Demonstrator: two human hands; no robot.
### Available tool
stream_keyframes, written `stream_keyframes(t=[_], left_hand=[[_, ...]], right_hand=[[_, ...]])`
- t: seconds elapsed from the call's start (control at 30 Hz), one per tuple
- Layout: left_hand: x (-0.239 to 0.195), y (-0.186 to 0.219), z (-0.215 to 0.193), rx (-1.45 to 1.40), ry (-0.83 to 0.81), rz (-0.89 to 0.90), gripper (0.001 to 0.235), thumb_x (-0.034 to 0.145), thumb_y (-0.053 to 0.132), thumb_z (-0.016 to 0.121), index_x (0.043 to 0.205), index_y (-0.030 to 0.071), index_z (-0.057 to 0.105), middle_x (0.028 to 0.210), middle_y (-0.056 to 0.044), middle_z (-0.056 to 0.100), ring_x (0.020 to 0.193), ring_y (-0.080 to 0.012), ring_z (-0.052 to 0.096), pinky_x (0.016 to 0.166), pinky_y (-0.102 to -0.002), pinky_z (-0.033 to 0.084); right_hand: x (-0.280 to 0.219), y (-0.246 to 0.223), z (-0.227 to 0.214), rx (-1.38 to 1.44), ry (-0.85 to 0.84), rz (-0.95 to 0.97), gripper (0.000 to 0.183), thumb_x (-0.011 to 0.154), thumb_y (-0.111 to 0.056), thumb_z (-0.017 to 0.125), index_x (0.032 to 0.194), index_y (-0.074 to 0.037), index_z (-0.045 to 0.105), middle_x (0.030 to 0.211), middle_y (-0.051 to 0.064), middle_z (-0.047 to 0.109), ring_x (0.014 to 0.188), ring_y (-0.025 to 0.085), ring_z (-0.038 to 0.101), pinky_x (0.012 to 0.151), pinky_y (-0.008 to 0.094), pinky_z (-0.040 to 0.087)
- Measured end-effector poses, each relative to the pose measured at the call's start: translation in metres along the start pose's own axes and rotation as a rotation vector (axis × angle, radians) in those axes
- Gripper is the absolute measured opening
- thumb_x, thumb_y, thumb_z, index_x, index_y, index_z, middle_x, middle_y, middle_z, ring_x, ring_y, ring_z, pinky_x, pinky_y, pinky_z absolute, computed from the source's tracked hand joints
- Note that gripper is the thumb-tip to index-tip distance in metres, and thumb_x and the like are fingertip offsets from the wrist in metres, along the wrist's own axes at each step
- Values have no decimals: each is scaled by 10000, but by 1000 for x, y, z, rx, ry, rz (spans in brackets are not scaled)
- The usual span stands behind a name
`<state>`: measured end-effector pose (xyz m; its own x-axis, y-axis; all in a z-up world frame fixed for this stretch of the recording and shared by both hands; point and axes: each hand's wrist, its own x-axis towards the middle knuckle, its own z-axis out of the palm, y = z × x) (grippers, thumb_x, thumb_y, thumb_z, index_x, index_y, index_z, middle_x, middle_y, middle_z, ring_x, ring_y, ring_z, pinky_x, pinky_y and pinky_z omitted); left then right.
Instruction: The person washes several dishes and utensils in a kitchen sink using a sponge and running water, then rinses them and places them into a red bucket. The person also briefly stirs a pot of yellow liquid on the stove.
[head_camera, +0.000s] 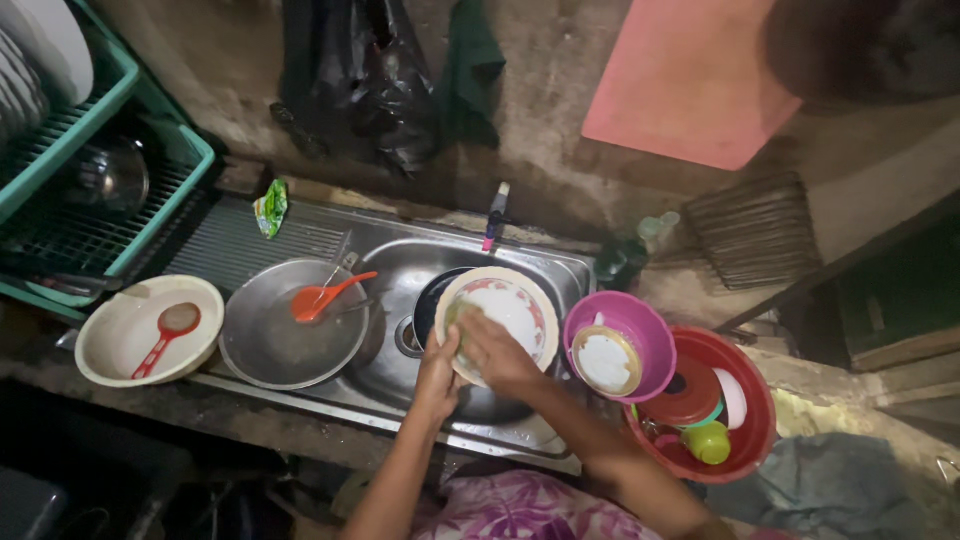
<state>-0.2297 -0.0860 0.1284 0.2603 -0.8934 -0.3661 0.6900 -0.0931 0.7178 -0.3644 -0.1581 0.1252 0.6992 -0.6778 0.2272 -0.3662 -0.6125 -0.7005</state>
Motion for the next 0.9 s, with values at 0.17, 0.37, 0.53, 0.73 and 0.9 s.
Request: stream_keyframes(t=[0.17, 0.37, 0.53, 0.73, 0.9], left_hand=[[-3, 6, -10, -30, 93, -34, 466, 1019, 309, 487, 1456, 151, 447, 1279, -137, 653, 1078, -277, 703, 778, -433, 650], [-1, 1, -7, -23, -9, 9, 494, 1010, 273, 532, 1471, 107, 468, 1318, -119, 649, 1129, -236, 690, 878, -379, 619], [5, 10, -13, -8, 10, -60, 520, 1017, 318, 545, 1485, 107, 466, 1300, -113, 657, 1106, -217, 698, 876, -328, 617], [-1, 20, -20, 88, -125, -4, 514, 1005, 254, 570, 1472, 51, 495, 1289, -115, 678, 1056, -211, 709, 813, -338, 595], [-8, 21, -16, 112, -86, 29, 528, 975, 239, 573, 1469, 77, 478, 1303, -108, 675, 1110, -218, 702, 874, -349, 614]], right_hand=[[-6, 4, -31, -300, -459, -57, 441, 993, -212, 471, 1414, -123, 566, 1554, 117, 471, 1470, 290, 394, 1218, 444, 266], [10, 4, -23, -584, 108, -29, 664, 934, -135, 456, 1583, -24, 375, 1719, 199, 258, 1598, 438, 158, 1281, 531, 112], [31, -25, -11, -364, -104, -206, 671, 974, -207, 549, 1579, -29, 322, 1683, 229, 137, 1542, 484, 55, 1220, 599, 42], [58, -44, -28, -456, 37, -170, 652, 926, -210, 647, 1531, -110, 426, 1655, 178, 272, 1546, 418, 216, 1257, 614, 138], [63, -46, -25, -537, 205, 107, 720, 892, -126, 616, 1549, 12, 355, 1628, 229, 267, 1534, 479, 194, 1243, 600, 154]])
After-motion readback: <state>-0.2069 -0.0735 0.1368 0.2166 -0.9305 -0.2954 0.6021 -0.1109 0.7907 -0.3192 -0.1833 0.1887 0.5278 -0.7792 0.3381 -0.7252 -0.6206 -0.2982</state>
